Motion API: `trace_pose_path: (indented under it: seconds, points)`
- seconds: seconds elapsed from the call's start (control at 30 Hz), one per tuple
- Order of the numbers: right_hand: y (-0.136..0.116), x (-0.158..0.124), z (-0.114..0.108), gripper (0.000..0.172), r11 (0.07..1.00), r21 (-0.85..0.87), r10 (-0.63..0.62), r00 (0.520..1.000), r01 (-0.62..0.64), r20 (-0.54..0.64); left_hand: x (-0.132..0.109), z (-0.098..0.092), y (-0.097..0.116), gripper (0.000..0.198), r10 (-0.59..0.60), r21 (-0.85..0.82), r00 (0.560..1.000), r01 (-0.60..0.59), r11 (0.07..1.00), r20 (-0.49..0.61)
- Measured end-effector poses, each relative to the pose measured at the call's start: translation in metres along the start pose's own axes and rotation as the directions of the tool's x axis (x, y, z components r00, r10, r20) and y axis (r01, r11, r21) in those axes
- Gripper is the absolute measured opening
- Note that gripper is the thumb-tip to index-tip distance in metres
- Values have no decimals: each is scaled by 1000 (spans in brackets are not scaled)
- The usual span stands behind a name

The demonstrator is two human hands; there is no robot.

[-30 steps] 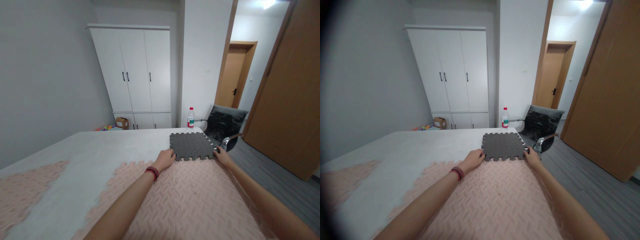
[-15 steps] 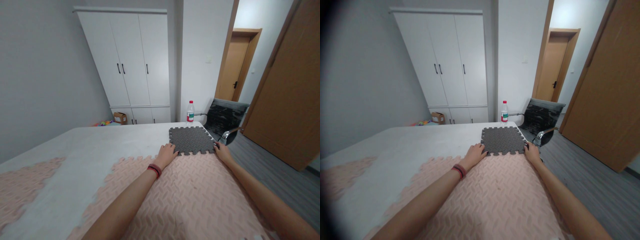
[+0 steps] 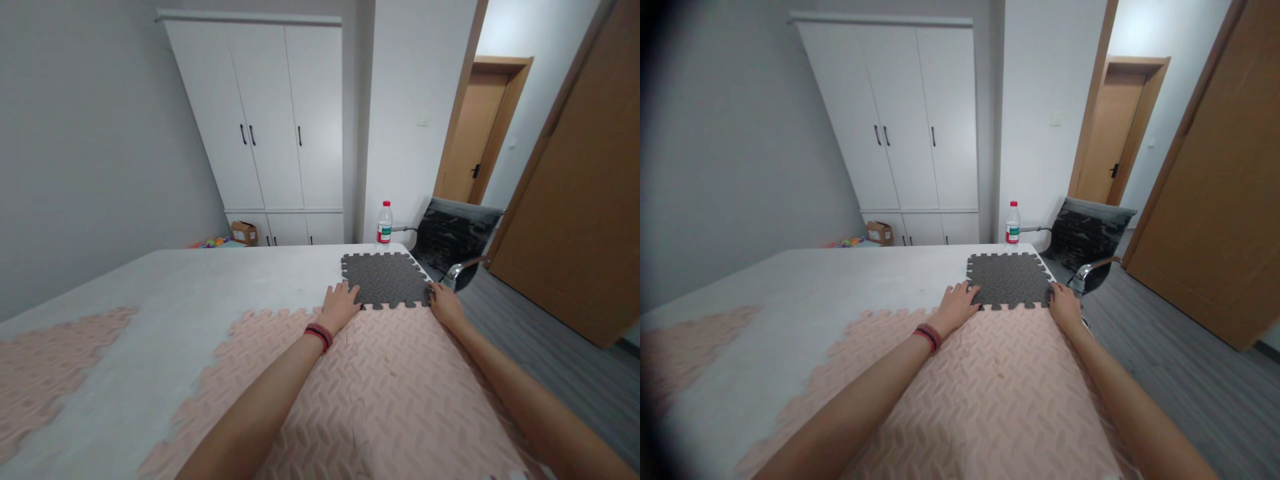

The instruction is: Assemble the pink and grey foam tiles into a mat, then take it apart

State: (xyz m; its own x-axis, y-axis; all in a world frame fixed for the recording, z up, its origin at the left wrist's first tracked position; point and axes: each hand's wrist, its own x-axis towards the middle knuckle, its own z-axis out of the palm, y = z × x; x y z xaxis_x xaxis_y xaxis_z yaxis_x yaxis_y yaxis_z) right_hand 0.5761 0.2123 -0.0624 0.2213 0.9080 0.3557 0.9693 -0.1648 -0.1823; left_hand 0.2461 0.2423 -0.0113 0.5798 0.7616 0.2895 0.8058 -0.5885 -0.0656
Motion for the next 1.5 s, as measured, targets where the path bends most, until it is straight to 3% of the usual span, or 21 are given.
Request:
trace_pose_path:
  seconds: [0.17,0.27,0.43,0.53,0.7,0.87,1.03,1.17,1.27,1.4,1.47,1.5]
  points:
    - [-7,11,-6,48,989,37,-149,982,146,114,8,4,7,52,275,-99,957,-265,959,96]
    - [-20,23,-1,46,990,53,-137,977,130,166,14,6,8,53,336,-148,932,-316,937,134]
    - [-56,27,13,71,1000,-11,20,963,-18,269,16,8,14,48,322,-197,936,-292,936,141]
    - [-67,24,13,81,997,-63,63,938,-44,342,11,8,20,44,305,-230,942,-269,935,140]
    - [-66,24,10,82,997,-70,64,931,-42,359,2,4,22,70,314,-302,936,-256,918,160]
    - [-66,23,12,83,997,-69,58,939,-37,339,-8,-2,23,80,320,-354,932,-245,902,171]
    - [-68,21,9,91,996,-79,66,940,-42,335,-17,-5,34,76,276,-383,948,-200,902,156]
    - [-69,19,6,90,996,-82,67,941,-42,330,-19,-19,34,67,280,-435,944,-180,882,177]
    - [-68,18,6,90,996,-81,63,942,-39,331,-33,-39,9,53,230,-473,955,-118,873,188]
    - [-64,18,11,91,997,-74,56,954,-35,295,-90,-74,-70,43,-61,-403,977,140,904,203]
    - [-62,18,14,91,997,-69,51,957,-32,285,-136,-95,-123,38,-278,-301,936,334,893,214]
    - [-61,18,16,91,997,-66,48,958,-30,284,-163,-107,-149,37,-401,-233,890,445,865,215]
